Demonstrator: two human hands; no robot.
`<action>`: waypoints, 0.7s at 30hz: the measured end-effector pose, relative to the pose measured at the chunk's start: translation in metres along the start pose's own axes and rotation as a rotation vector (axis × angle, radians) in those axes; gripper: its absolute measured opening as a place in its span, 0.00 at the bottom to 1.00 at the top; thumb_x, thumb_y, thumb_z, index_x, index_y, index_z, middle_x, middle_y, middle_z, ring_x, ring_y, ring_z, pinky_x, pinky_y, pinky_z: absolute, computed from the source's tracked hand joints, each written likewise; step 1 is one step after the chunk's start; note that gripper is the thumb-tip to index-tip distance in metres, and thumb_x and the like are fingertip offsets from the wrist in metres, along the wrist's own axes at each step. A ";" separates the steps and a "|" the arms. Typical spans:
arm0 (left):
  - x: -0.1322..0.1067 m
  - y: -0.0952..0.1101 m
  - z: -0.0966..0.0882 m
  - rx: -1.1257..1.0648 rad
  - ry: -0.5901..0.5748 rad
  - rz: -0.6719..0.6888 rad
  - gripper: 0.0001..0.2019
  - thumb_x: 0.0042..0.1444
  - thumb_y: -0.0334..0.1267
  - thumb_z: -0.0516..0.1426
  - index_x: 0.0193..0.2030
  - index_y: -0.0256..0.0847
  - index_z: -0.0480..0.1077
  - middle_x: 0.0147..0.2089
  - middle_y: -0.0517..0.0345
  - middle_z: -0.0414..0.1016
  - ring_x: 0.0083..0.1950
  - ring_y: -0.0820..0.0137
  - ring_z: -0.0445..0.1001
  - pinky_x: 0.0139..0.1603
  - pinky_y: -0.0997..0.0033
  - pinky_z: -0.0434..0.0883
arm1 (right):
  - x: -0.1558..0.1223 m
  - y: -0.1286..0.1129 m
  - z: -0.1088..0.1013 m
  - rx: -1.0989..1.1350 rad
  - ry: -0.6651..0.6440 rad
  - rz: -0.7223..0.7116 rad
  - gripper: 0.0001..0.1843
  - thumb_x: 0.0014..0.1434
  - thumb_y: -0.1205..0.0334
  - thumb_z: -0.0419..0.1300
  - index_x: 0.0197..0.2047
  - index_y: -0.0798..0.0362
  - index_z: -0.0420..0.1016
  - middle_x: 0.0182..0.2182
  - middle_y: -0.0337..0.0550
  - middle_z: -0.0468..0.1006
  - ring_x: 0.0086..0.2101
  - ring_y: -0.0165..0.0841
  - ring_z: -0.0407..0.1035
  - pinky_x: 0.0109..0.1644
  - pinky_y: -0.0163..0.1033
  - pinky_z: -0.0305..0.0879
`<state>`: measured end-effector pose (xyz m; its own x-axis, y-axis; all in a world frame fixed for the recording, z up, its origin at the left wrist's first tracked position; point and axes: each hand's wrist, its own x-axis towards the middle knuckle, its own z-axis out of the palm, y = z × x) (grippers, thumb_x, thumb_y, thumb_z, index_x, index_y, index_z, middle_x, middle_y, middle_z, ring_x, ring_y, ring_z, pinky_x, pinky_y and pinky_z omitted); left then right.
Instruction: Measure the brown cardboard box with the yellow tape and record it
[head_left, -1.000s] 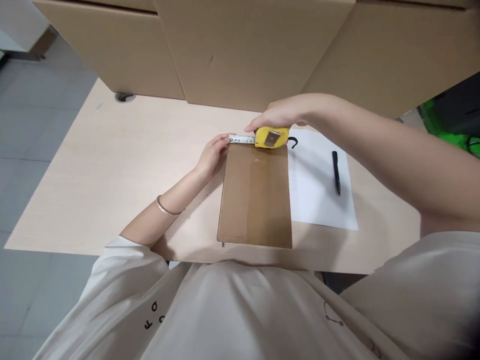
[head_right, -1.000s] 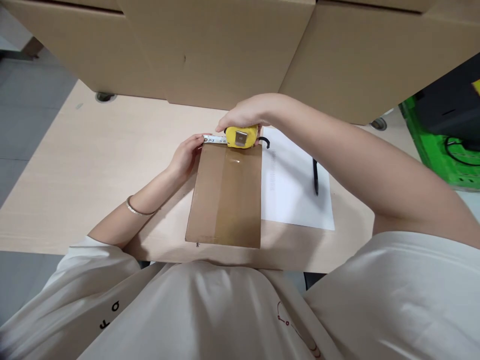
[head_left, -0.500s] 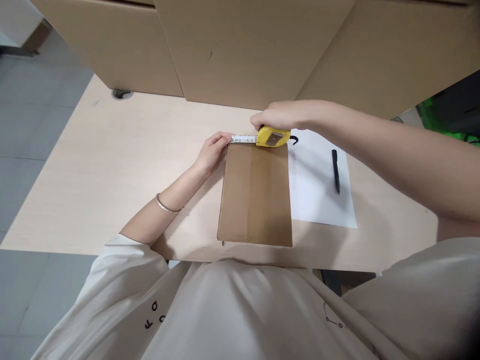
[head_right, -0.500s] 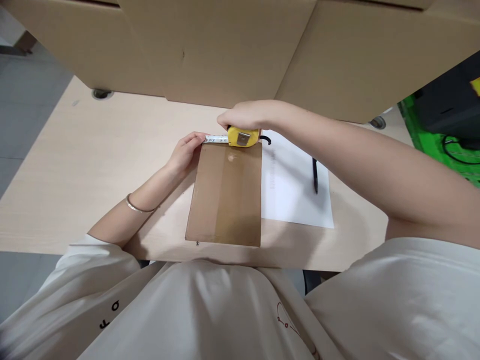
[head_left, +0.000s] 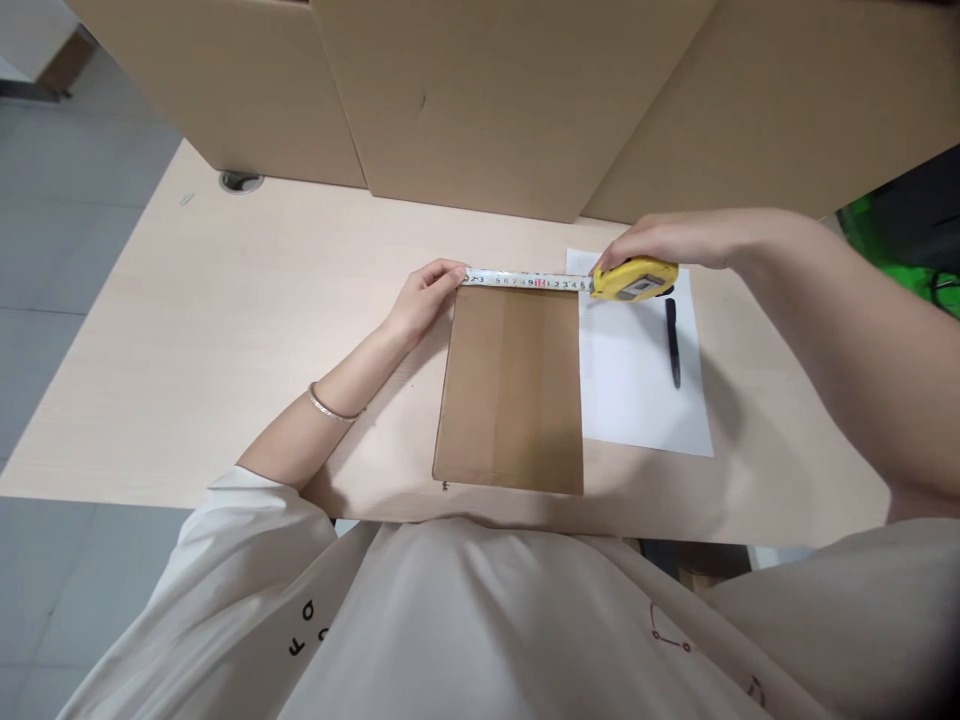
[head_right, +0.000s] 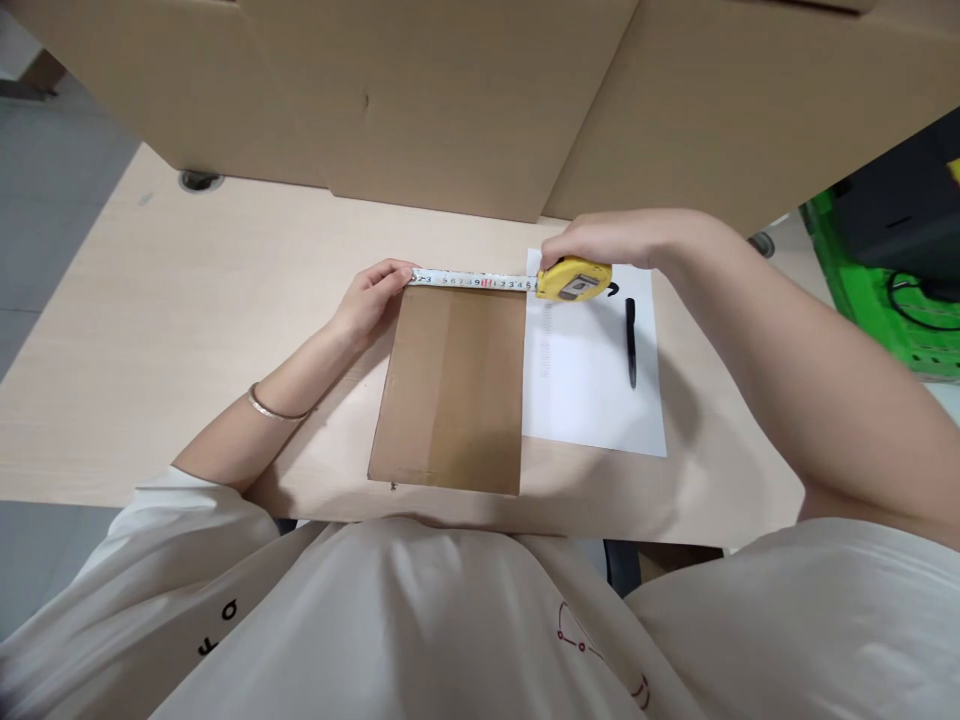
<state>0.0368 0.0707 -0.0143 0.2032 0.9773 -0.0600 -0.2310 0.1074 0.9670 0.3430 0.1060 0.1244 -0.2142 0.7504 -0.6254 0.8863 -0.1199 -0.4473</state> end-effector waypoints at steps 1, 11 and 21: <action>-0.001 0.001 0.000 -0.003 -0.013 -0.012 0.12 0.54 0.49 0.69 0.37 0.43 0.81 0.40 0.57 0.82 0.48 0.64 0.78 0.60 0.61 0.72 | -0.003 0.001 0.001 0.013 -0.026 0.043 0.17 0.68 0.52 0.61 0.33 0.55 0.81 0.32 0.47 0.80 0.29 0.28 0.67 0.33 0.38 0.60; -0.004 0.005 0.004 -0.005 -0.018 -0.048 0.14 0.54 0.51 0.70 0.37 0.43 0.80 0.41 0.55 0.83 0.48 0.63 0.79 0.59 0.60 0.73 | 0.016 0.023 0.009 0.109 -0.061 0.053 0.16 0.65 0.49 0.65 0.35 0.54 0.82 0.34 0.46 0.82 0.31 0.29 0.70 0.34 0.37 0.61; -0.003 0.001 0.007 -0.003 -0.014 -0.017 0.16 0.52 0.52 0.71 0.37 0.43 0.80 0.41 0.56 0.82 0.49 0.63 0.79 0.61 0.60 0.73 | 0.016 0.012 0.015 0.069 0.093 0.037 0.17 0.57 0.48 0.74 0.32 0.54 0.82 0.29 0.46 0.80 0.28 0.30 0.68 0.33 0.38 0.61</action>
<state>0.0422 0.0665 -0.0114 0.2207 0.9726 -0.0727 -0.2307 0.1245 0.9650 0.3438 0.1071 0.1001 -0.1399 0.8014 -0.5815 0.8619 -0.1904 -0.4699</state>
